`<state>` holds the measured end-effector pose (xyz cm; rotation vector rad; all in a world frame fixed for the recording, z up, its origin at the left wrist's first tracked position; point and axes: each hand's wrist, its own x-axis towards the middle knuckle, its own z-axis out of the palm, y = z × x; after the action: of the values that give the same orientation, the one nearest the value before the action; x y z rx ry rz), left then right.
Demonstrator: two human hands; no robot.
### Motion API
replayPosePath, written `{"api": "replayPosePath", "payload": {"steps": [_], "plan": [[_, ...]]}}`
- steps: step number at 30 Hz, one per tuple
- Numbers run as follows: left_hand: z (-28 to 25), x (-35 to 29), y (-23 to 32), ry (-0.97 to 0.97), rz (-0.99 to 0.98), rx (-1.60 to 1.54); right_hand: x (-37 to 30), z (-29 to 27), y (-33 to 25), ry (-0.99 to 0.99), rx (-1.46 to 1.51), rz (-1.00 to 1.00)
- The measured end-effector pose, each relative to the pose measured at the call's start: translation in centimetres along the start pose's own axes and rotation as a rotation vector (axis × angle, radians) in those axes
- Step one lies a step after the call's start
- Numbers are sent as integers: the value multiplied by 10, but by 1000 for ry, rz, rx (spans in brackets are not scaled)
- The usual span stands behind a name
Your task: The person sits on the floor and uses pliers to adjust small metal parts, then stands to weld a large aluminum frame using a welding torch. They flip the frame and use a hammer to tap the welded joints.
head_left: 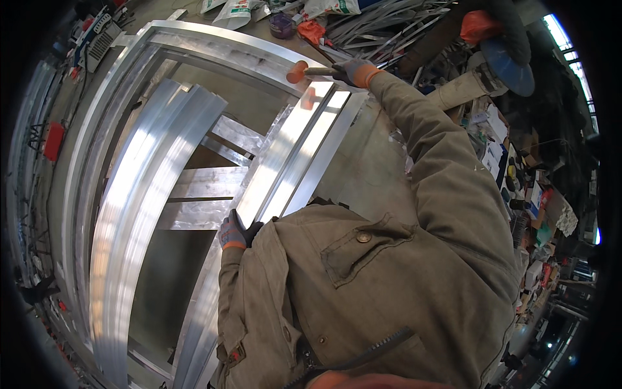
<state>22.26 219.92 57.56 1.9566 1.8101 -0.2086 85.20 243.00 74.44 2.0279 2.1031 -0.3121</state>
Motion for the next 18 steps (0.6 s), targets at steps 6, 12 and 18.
{"api": "replayPosePath", "payload": {"steps": [6, 12, 18], "plan": [[1, -2, 1, 32, 10, -2, 0, 3, 5, 76, -46, -15], [-11, -8, 9, 41, 43, -22, 5, 12, 18, 85, -26, 9], [-27, -13, 17, -12, 50, 1, 11, 41, 41, 62, 17, -13]]}}
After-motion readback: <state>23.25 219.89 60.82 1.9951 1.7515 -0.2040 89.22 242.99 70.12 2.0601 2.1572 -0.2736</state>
